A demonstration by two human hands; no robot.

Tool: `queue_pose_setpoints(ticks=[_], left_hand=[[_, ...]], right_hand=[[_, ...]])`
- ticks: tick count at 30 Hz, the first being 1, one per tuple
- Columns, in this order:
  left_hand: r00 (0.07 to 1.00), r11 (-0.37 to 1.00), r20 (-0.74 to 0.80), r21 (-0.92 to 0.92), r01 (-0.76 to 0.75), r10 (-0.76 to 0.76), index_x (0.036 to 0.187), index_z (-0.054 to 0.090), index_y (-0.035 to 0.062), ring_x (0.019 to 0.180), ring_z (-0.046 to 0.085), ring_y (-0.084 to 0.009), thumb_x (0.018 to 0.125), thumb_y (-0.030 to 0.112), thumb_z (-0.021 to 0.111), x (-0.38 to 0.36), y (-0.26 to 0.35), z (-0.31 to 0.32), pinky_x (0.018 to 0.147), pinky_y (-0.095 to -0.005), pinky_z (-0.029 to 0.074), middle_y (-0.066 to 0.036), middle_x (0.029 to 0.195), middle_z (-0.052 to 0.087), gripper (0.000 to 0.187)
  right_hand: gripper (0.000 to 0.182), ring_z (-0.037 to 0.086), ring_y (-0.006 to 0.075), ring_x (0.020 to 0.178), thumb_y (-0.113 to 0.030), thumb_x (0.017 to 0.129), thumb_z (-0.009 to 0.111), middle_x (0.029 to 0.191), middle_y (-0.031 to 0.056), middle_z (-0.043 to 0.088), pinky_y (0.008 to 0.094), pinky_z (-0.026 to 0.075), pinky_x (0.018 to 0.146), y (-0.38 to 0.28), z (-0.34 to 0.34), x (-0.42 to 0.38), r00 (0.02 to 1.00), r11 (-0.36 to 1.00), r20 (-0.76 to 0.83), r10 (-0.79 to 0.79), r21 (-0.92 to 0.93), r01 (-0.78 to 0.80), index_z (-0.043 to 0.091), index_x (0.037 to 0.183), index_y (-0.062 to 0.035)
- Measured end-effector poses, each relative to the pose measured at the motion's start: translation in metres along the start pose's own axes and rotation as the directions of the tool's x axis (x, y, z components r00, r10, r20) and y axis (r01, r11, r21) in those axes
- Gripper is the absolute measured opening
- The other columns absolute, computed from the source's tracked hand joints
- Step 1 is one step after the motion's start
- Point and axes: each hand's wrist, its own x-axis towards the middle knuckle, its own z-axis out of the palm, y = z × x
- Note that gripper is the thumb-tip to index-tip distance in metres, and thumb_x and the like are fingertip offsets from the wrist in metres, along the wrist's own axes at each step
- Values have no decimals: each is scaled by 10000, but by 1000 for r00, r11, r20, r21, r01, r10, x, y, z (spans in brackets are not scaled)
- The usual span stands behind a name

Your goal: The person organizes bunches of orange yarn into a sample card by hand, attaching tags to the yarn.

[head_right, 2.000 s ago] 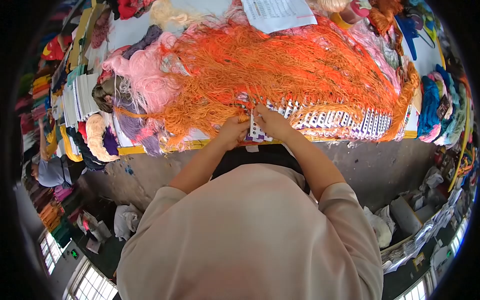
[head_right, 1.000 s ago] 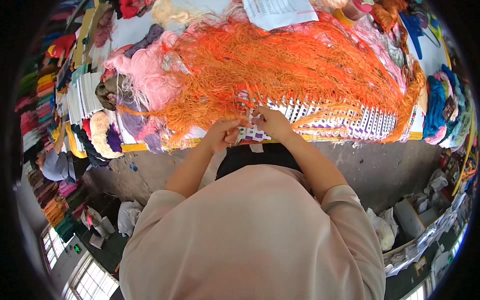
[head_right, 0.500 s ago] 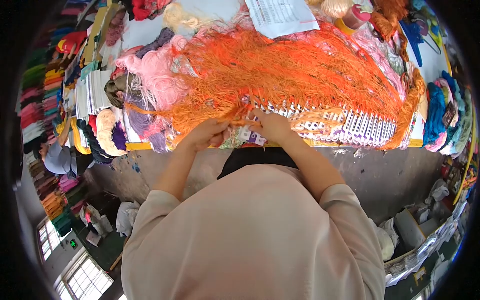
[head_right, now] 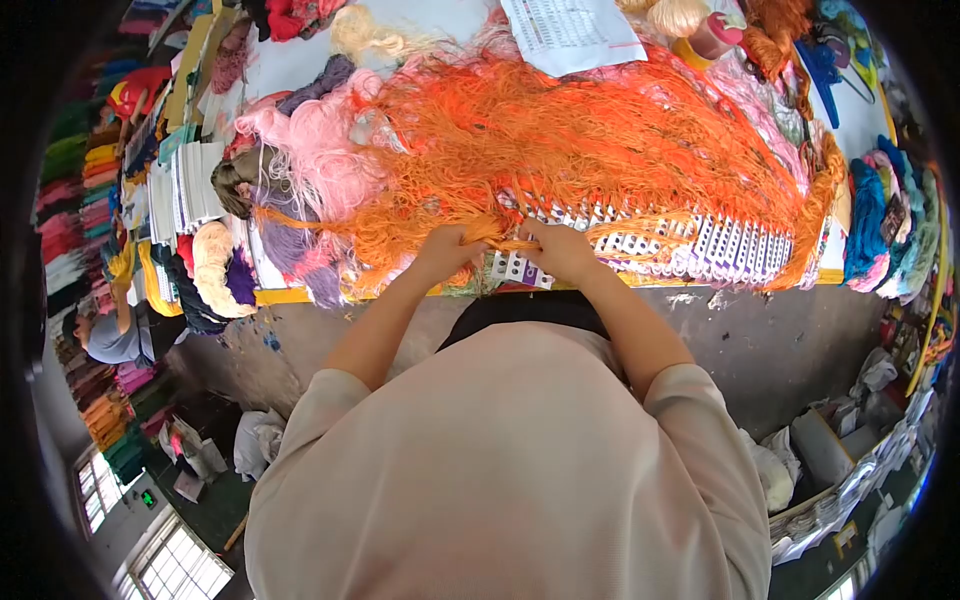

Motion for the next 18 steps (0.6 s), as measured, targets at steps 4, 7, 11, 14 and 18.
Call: queue_pose_setpoints(ticks=[4,7,11,14,18], left_hand=[[995,987,-55,140,-73,82,798,653,12,527,606,-179,824,304,705,3,6,3,530,-336,470,-84,597,627,298],[996,985,-49,161,-59,68,789,640,20,514,590,-170,840,305,699,2,22,-1,527,-327,462,-70,594,620,295],[967,980,249,-174,98,-52,831,635,43,479,502,-117,878,298,685,0,35,-16,461,-274,389,-13,606,572,264],[854,813,493,-422,401,-166,877,608,91,448,391,-61,916,257,642,2,10,-36,417,-232,289,43,588,457,175],[894,576,444,-718,391,-53,895,613,59,456,332,-30,936,217,609,-29,11,-61,404,-193,225,39,593,439,162]], right_hand=[[293,663,328,829,-341,857,672,843,129,683,446,500,711,-4,-3,-3,1000,999,6,28,26,-29,558,1064,-167],[285,665,323,840,-331,850,681,861,129,686,444,503,721,-5,-5,-1,999,999,11,32,40,-33,566,1048,-161],[278,667,317,846,-322,841,692,871,122,689,438,505,723,0,-1,3,999,999,12,39,28,-39,573,1039,-168],[270,667,312,845,-323,837,697,870,112,690,432,505,717,9,2,3,1000,999,6,23,32,-23,577,1033,-180],[263,667,303,838,-337,836,701,860,90,689,425,503,707,8,2,1,999,999,-20,30,19,-30,580,1024,-198]])
